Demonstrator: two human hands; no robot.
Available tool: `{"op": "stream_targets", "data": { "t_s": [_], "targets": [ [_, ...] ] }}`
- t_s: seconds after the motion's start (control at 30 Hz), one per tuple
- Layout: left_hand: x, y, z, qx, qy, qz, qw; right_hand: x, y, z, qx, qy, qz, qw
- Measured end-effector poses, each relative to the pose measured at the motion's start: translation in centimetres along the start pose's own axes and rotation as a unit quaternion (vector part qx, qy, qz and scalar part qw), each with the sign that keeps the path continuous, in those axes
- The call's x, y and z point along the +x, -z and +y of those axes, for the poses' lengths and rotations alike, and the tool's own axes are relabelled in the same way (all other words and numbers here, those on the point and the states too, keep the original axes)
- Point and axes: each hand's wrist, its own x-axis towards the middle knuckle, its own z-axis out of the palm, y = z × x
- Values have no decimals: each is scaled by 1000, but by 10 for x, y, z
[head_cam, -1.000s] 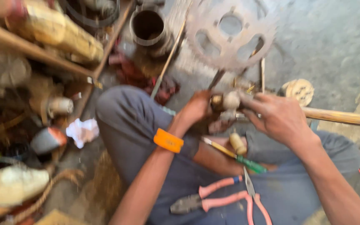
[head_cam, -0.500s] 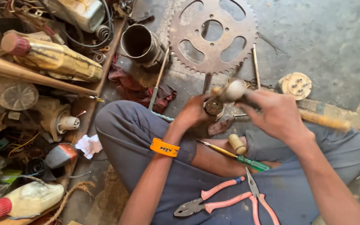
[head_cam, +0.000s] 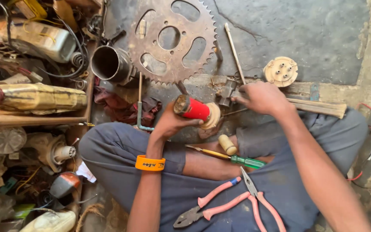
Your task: The person sits on the floor and uses a hammer and screwdriver to tap and adjust a red cylindrical mechanical component. They repeatedly strike the part and rotate it to work on different sides, then attach it to a metal gear plate.
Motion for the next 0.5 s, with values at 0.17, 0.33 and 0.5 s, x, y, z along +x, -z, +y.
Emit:
{"op": "stream_targets", "data": {
  "t_s": [0.17,0.33,0.5],
  "targets": [
    [-16,-8,37,-69,6,-13,997,-5,-4,-5,33,20,59,998],
    [-24,-7,43,-124,-1,-21,992,-23,6,-24,38,41,134,989],
    [-27,-6,45,-176,-63,-44,981,-50,12,-66,278,33,183,942]
  ]
}}
